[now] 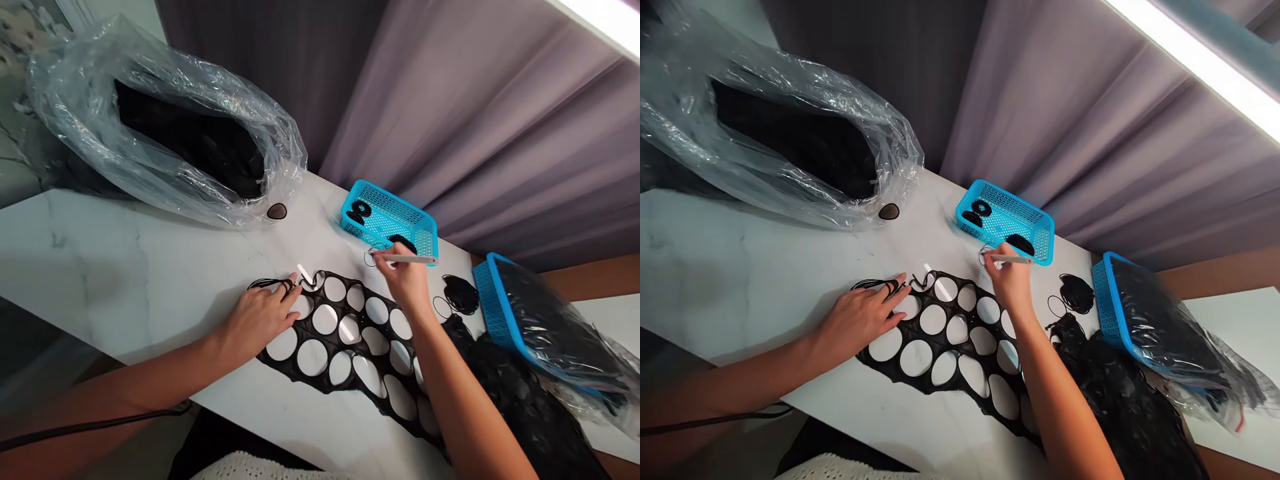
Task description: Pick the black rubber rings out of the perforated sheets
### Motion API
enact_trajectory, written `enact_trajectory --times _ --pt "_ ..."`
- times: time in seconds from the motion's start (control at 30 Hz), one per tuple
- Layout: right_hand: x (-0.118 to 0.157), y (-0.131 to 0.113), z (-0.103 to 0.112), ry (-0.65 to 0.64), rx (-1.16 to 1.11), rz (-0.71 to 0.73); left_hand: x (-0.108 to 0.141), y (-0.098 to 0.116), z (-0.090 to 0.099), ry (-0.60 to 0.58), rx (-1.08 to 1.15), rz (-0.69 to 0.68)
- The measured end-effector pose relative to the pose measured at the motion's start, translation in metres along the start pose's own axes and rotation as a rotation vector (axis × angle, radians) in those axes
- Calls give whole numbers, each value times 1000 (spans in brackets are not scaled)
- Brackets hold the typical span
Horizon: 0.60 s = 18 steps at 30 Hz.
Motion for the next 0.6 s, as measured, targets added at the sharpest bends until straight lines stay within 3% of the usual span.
enact_trajectory --times 0.13,0.23,0.37,0.6 --pt "68 -32 -34 -369 -217 -8 17 35 2 4 86 -209" --pt "108 -48 -51 -499 -332 -42 31 52 -7 -60 112 -243" --pt "127 -50 -60 -512 -364 -55 38 55 -13 -65 101 -208" --pt "128 -50 -60 -482 -365 -33 39 53 -11 3 106 -228"
Point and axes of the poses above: each hand's wrist, its own x-axis away from the middle knuckle, its own z-axis out of the back of the hand, y = z × x, the point moved 8 cm from there along -x, towards the middle knuckle, and after that the axes turned 7 degrees about x, right-handed, at the moved point
